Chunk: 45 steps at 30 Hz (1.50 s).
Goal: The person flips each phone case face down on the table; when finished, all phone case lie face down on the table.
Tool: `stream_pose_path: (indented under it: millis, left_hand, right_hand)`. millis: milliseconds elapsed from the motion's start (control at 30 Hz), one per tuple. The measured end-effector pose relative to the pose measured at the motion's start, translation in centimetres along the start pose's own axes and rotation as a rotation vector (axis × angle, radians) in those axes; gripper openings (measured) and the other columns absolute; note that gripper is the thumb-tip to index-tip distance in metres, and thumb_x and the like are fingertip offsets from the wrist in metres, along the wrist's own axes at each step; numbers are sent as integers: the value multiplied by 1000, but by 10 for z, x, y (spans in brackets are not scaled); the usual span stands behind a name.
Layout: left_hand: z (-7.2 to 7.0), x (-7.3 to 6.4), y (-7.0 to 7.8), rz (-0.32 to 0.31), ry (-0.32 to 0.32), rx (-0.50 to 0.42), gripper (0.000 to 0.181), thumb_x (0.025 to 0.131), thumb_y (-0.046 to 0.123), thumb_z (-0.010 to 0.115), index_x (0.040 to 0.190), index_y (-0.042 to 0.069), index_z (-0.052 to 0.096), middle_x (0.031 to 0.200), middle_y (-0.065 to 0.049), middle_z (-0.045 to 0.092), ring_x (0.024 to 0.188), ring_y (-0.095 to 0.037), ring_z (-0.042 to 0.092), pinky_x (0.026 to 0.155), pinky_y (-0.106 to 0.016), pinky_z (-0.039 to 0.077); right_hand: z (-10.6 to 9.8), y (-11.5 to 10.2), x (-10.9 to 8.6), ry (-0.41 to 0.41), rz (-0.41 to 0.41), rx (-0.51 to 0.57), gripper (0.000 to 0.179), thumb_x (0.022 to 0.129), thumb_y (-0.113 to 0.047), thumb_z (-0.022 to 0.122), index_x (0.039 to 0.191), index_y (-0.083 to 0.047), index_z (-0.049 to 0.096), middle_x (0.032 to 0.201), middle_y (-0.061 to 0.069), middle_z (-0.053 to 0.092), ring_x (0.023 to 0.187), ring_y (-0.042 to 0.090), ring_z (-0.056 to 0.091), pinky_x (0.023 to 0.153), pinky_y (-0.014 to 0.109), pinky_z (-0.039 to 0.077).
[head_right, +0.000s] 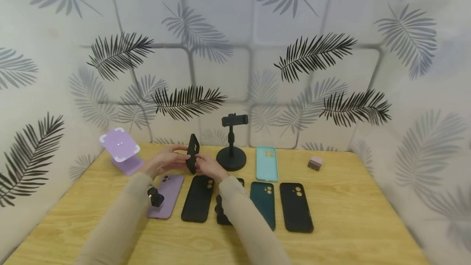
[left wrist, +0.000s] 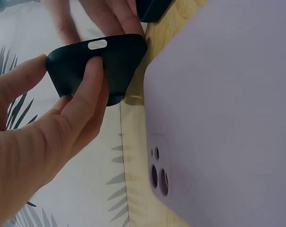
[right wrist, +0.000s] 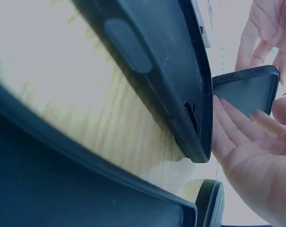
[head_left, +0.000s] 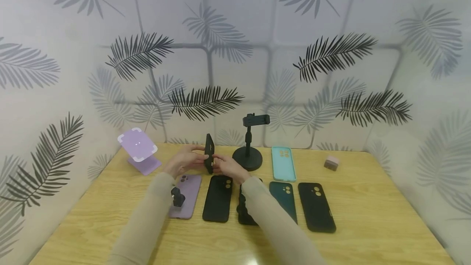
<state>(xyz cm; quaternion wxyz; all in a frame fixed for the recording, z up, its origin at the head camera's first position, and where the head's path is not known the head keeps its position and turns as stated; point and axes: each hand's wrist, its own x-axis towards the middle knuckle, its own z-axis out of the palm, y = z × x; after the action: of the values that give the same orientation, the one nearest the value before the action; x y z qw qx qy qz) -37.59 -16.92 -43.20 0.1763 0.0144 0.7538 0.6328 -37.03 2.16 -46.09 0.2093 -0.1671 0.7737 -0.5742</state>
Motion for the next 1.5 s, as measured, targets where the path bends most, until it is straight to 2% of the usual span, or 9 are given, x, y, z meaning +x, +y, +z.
stream_pose_path:
  millis: [133,233,400,567,700,833,1033,1267,1500]
  left_hand:
    - [6,3,-1,0,-39,-2,57,98,10,59,148,0,35,136,-29,54,121,-37,59,100,-47,51]
    - [10,4,-2,-12,-66,-2,53,100,7,55,148,1,35,134,-29,54,120,-39,59,98,-46,52]
    - [13,4,-3,-31,-78,22,50,100,4,51,147,1,35,133,-30,56,120,-40,59,98,-47,52]
    - [13,1,-2,-34,-90,92,54,99,6,55,149,1,35,136,-29,53,125,-40,55,101,-48,50]
    - [12,1,-3,-36,-75,173,52,97,7,58,145,2,42,138,-27,51,125,-38,55,100,-48,50]
    - [10,2,-5,-47,-56,214,48,97,7,57,144,1,44,144,-26,45,127,-38,53,101,-47,50]
    - [5,1,-7,-69,-48,214,46,98,5,55,142,-3,45,146,-27,42,128,-37,53,102,-45,50]
    - [-2,0,-10,-81,-35,196,45,99,5,54,140,-8,45,145,-30,43,129,-40,51,99,-42,52]
    - [-4,2,-12,-101,-17,162,44,99,3,53,138,-13,45,146,-30,41,131,-37,49,103,-41,50]
  right_hand:
    - [-2,1,2,3,2,82,52,109,-22,30,159,-15,14,135,30,55,125,38,56,106,48,46]
    - [-3,1,2,1,-7,91,55,109,-26,32,159,-21,11,134,28,56,123,38,58,105,49,46]
    - [-4,0,-1,6,-17,98,56,109,-28,32,159,-19,9,137,29,53,120,41,59,105,50,46]
    - [-4,3,-2,84,-20,131,61,108,-26,38,158,-11,8,139,30,50,119,42,59,102,50,48]
    - [-6,3,-5,153,-39,128,58,107,-20,42,157,-9,15,138,30,51,119,41,60,99,51,50]
    - [-7,4,-5,174,-53,90,55,106,-15,43,156,-7,22,133,31,56,114,42,62,96,50,53]
    - [-6,3,-5,247,-39,-3,47,102,-14,52,146,-5,41,132,27,59,109,36,66,88,42,57]
    - [-6,5,-3,351,-28,-151,31,96,-13,64,123,1,64,112,19,70,93,26,72,78,33,60]
    - [-5,11,-1,312,18,-130,32,97,-9,60,127,1,63,122,19,66,103,27,69,83,34,59]
